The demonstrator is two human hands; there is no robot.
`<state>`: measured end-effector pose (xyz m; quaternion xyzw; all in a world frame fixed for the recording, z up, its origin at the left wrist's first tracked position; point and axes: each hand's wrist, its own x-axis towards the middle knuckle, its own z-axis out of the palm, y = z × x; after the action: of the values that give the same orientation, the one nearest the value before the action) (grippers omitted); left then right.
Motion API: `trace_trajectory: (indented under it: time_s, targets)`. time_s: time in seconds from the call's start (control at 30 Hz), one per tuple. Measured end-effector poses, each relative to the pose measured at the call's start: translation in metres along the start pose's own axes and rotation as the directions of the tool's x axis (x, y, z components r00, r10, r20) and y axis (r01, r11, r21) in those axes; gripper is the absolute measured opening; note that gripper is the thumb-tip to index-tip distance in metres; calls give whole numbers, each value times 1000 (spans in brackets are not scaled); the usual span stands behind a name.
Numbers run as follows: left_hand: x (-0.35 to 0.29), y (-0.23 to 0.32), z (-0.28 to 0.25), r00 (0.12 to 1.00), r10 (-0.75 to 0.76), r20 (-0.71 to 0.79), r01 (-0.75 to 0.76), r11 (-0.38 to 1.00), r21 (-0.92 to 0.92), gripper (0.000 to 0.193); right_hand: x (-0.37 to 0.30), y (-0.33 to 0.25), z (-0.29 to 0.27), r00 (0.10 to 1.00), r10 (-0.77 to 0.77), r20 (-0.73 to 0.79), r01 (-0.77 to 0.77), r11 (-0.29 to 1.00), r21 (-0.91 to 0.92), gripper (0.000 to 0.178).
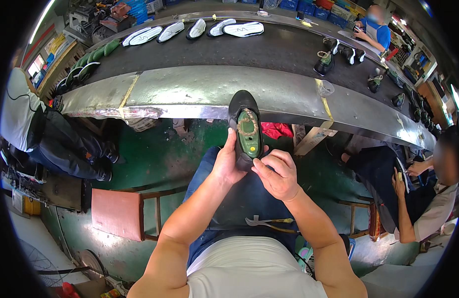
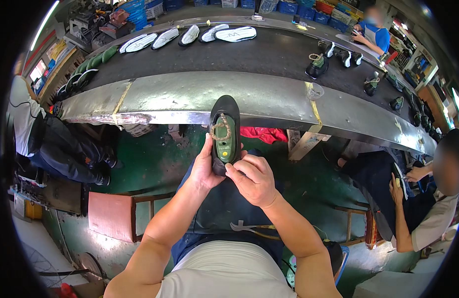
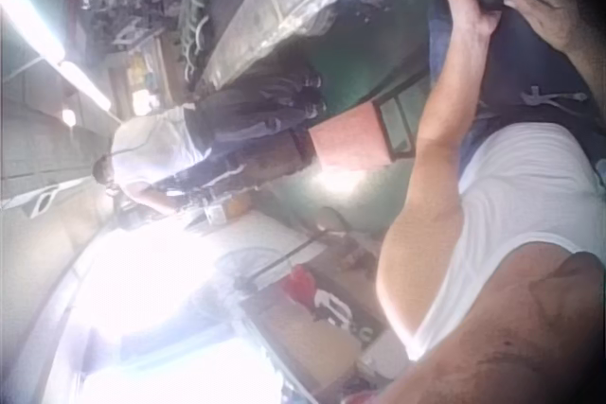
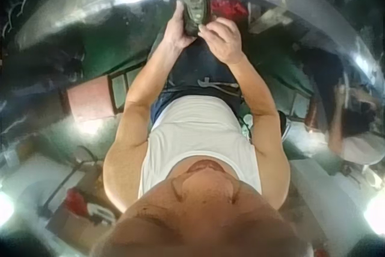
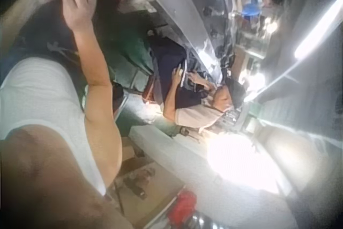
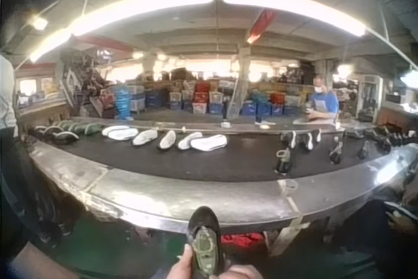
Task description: The recorder is assembling shoes by pulling the upper material over the last and securing it with a hammer and pliers.
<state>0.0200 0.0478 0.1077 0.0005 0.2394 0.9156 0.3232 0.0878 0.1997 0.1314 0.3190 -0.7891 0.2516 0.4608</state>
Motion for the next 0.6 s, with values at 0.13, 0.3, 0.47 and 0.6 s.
trace_trajectory:
  time_s: [0.13, 0.3, 0.47, 0.6]
  targets:
    - [-2, 0, 3, 998, 24, -55, -23, 1000, 19, 70, 1, 0, -1, 999, 45, 10, -45, 999, 31, 41]
    - [-3, 3, 9, 999, 25, -41, -26, 999, -30, 60, 8, 8, 0, 988, 154, 27, -156, 972, 178, 39]
    - [-7, 5, 12, 996, 88, -28, -87, 996, 22, 60, 16, 16, 1, 996, 86, 17, -88, 980, 179, 42]
    - [-14, 18, 14, 991, 94, 94, -110, 977, 183, 86, 10, 16, 3, 1000, 15, -25, -12, 990, 140, 40]
